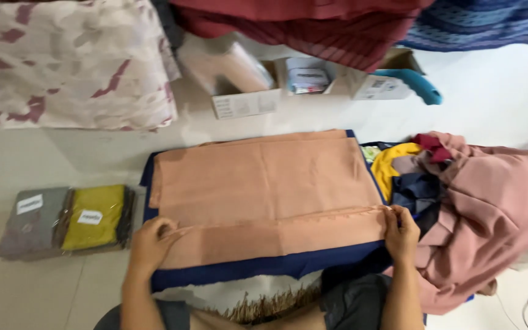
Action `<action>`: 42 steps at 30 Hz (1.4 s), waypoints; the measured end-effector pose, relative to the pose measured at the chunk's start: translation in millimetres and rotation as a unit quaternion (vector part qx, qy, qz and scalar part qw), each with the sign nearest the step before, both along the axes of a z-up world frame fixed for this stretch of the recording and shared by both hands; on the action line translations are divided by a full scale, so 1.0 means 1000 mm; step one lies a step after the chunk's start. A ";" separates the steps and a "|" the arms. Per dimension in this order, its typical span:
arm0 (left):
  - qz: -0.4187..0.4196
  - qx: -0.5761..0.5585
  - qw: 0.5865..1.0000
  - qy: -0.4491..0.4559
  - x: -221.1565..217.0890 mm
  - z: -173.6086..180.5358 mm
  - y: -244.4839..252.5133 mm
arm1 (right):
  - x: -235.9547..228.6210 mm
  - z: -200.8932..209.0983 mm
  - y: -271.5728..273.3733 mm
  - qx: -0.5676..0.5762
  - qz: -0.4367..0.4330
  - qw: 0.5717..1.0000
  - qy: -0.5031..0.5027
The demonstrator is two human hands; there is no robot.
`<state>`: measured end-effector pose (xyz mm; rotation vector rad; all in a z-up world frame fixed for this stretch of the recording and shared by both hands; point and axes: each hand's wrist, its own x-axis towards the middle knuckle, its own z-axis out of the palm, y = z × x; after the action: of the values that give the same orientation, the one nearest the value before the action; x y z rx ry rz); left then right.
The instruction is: Using a lint roller to remove debris from a piece of fabric and folding it.
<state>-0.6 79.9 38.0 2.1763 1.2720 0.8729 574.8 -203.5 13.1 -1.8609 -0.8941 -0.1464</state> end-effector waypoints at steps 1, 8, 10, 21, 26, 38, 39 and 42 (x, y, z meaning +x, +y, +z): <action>-0.007 0.002 1.000 -0.001 -0.002 0.012 -0.007 | -0.002 0.001 -0.003 0.002 -0.007 1.000 -0.001; 0.041 -0.210 0.976 -0.030 -0.015 0.038 -0.028 | -0.038 0.028 -0.015 0.093 0.001 0.986 -0.135; 0.048 -0.217 0.974 -0.038 -0.015 0.034 -0.025 | -0.041 0.023 -0.013 0.108 -0.010 0.989 -0.100; 0.125 -0.024 0.991 -0.035 -0.001 -0.002 0.000 | -0.037 0.062 0.030 0.014 0.004 0.987 -0.157; 0.090 0.125 0.987 0.038 0.007 -0.017 0.018 | 0.003 0.036 0.074 -0.043 0.063 0.986 -0.150; 0.117 0.153 0.972 -0.132 0.009 0.004 0.000 | -0.003 0.036 0.051 0.083 0.055 0.990 -0.103; 0.094 0.115 0.963 -0.227 0.007 0.010 -0.007 | -0.002 0.034 0.046 0.170 0.078 0.978 -0.095; -0.017 0.002 0.920 -0.391 -0.015 -0.005 -0.008 | -0.014 0.039 0.031 0.263 0.129 0.956 -0.009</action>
<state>-15.8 72.2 33.4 1.5512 0.8102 1.5170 560.6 -172.6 52.2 -1.2413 -0.9893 -0.2150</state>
